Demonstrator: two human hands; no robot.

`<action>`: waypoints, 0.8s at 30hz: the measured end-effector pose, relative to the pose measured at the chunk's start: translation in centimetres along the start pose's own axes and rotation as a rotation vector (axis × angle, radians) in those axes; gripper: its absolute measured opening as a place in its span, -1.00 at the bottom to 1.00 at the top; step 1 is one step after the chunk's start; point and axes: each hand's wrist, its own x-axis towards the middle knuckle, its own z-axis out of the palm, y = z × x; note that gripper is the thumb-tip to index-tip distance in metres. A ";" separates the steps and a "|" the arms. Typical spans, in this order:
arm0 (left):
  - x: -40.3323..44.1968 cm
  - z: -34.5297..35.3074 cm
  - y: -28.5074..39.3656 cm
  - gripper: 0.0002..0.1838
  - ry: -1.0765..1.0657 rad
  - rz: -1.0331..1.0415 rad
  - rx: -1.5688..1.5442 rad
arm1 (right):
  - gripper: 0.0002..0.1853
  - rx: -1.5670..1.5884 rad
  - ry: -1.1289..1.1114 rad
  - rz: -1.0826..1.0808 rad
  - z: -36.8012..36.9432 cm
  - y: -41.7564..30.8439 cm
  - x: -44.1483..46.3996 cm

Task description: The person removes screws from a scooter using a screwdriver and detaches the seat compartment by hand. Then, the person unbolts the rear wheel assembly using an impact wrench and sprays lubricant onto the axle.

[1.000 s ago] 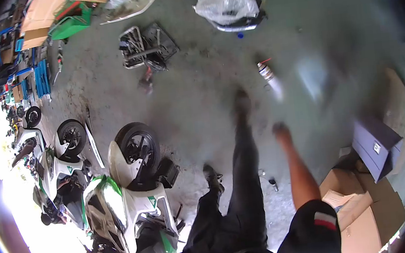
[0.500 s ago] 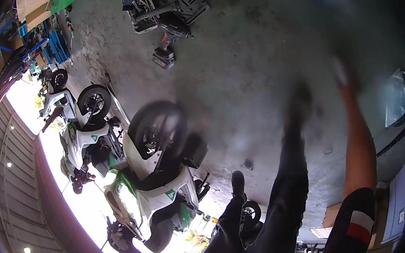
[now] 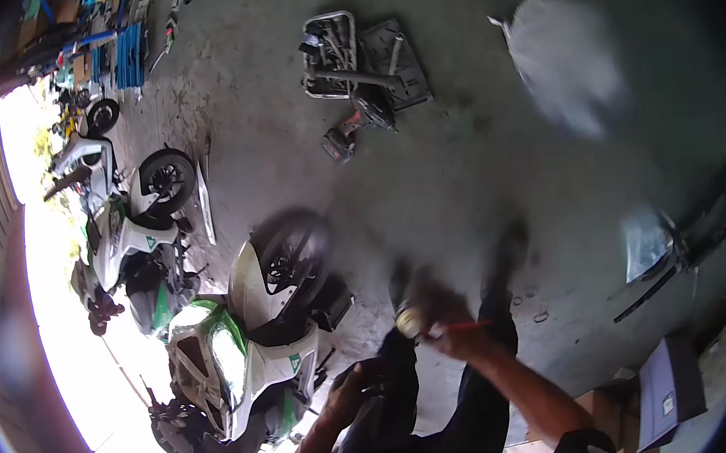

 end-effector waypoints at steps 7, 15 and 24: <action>0.1 -8.7 7.8 -0.45 -0.422 -0.205 -1.071 | -0.20 -0.052 -0.415 -0.141 8.3 -14.9 8.7; 1.1 -22.6 16.1 -0.49 -0.507 -0.092 -0.915 | -0.13 -0.270 -0.319 -0.137 15.5 -28.2 22.2; -4.7 -38.1 30.3 -0.33 -0.490 0.159 -1.265 | -0.29 -0.252 0.015 0.160 16.2 -37.1 36.3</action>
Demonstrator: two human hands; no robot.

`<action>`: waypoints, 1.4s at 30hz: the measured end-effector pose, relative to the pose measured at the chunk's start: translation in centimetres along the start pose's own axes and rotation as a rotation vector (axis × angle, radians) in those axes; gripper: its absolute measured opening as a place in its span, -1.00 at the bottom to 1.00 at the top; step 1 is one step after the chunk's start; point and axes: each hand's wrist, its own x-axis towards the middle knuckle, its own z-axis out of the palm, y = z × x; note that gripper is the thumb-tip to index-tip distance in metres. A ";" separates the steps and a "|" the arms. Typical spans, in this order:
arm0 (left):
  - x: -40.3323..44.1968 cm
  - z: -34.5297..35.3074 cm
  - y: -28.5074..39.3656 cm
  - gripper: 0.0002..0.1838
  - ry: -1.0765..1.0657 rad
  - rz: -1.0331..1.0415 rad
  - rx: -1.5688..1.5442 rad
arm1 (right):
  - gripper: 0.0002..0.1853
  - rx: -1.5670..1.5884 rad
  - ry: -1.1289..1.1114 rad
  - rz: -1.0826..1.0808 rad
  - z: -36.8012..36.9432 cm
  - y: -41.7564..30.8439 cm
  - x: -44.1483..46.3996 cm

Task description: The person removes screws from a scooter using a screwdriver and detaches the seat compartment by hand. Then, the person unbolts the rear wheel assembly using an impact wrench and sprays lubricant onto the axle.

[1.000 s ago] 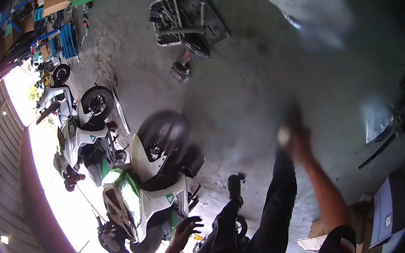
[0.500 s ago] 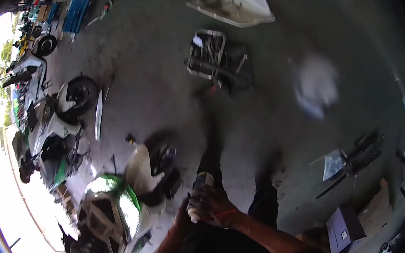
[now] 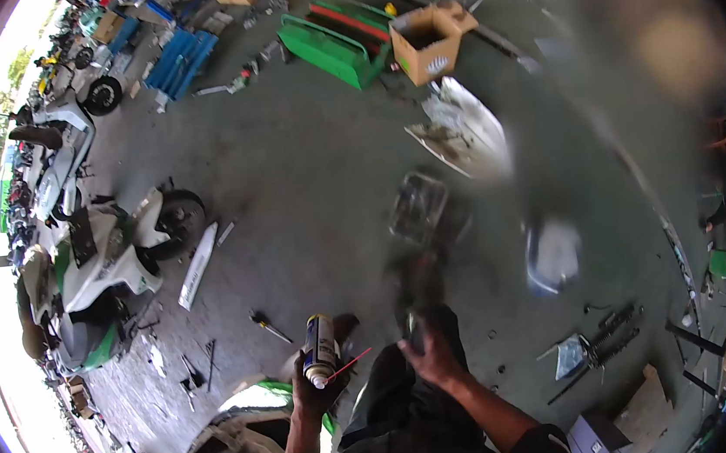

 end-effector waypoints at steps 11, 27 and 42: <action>7.2 8.8 18.0 -0.35 -0.133 -0.102 -0.159 | -0.55 0.051 0.284 0.866 -4.5 28.7 6.0; 25.0 36.1 43.9 -0.30 0.206 0.090 -0.142 | -0.69 -0.639 0.303 -0.267 -16.0 -0.7 63.9; 56.2 61.0 55.7 -0.43 0.268 -0.062 0.280 | -0.65 -0.767 -0.200 0.589 -15.5 22.9 95.1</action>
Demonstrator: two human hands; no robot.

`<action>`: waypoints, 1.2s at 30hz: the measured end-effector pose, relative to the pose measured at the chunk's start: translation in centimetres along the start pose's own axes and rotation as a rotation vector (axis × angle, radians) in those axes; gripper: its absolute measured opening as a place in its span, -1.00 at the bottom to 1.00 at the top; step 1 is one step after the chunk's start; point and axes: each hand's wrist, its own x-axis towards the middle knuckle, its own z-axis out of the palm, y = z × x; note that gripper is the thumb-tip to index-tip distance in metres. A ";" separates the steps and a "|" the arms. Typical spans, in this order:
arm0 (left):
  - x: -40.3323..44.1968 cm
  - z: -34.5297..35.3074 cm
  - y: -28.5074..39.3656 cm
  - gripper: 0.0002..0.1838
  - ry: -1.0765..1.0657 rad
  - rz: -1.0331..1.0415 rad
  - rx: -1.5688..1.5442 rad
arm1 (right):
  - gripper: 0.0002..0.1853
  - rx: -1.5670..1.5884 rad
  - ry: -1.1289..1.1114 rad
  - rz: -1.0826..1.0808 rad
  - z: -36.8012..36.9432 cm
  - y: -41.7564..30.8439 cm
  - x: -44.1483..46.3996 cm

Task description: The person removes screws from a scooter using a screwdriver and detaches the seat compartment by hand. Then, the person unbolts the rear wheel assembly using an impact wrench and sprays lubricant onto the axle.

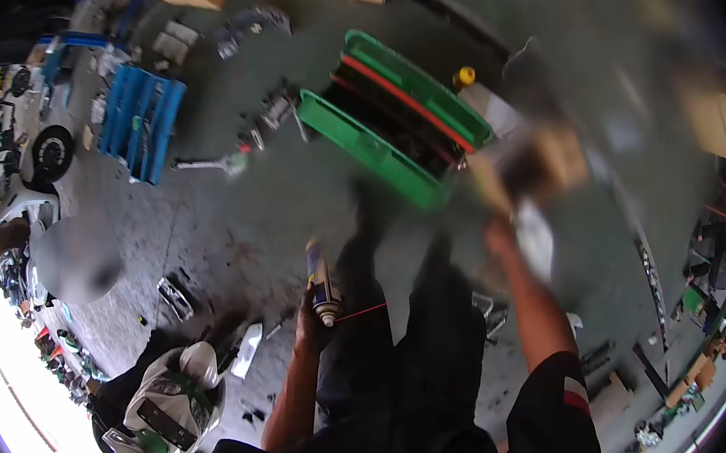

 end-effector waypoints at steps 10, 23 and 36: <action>9.2 4.0 -7.5 -0.39 0.152 -0.143 0.167 | -0.18 -0.238 0.615 -0.125 -22.1 -24.5 23.6; 11.6 6.6 -9.5 -0.24 0.282 -0.366 0.457 | -0.07 -0.168 0.538 -0.169 -21.4 -25.2 32.5; 11.9 7.0 -8.4 -0.29 0.348 -0.388 0.399 | -0.51 -0.287 0.407 -0.236 -22.6 -23.7 34.0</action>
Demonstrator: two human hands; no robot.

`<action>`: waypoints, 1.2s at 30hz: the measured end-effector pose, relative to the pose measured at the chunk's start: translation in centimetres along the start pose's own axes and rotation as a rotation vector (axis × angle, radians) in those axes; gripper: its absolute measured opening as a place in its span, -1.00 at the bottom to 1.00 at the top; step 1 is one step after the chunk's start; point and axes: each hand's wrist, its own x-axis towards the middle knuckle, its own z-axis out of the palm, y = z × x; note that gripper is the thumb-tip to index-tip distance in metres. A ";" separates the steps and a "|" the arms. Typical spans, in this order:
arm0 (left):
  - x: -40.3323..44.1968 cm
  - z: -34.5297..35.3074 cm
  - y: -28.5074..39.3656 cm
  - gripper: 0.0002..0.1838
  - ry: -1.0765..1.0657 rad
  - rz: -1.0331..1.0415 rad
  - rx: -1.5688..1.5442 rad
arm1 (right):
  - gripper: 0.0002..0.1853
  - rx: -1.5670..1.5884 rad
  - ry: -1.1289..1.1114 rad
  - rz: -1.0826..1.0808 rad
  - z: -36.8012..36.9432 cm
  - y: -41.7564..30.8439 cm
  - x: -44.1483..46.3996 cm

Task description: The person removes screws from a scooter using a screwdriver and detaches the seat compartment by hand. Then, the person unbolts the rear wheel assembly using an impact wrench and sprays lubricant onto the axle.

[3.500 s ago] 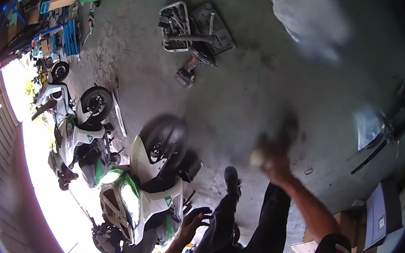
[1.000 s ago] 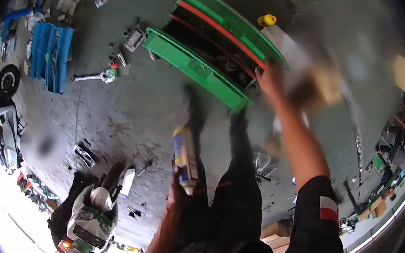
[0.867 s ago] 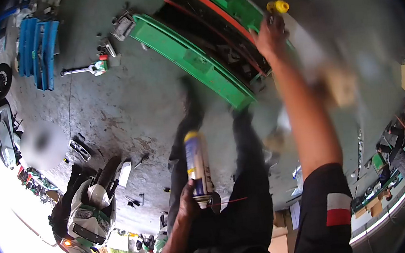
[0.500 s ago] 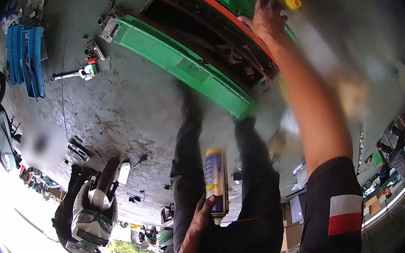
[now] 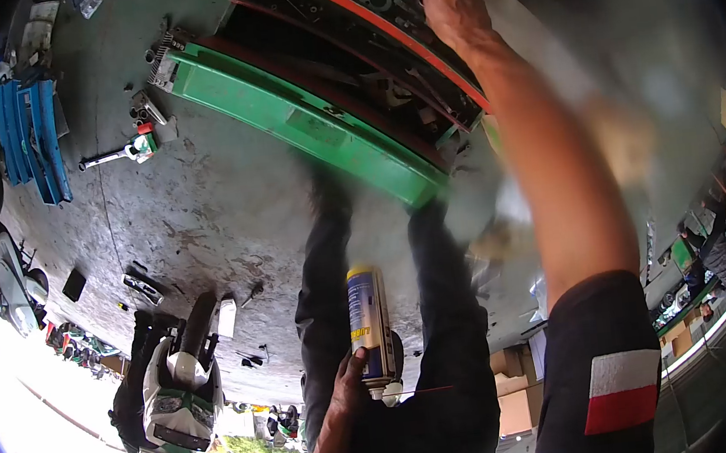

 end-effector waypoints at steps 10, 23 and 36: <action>0.4 0.3 -0.2 -0.30 -0.047 0.060 -0.009 | -0.47 0.209 0.206 0.050 3.5 5.8 -2.9; 2.1 -0.4 -2.4 -0.40 0.027 0.078 0.053 | -0.66 0.391 0.232 0.117 2.3 -1.2 -15.4; 2.2 0.2 -2.3 -0.35 0.062 0.028 0.075 | -0.37 0.528 0.048 0.082 5.1 -9.8 -24.4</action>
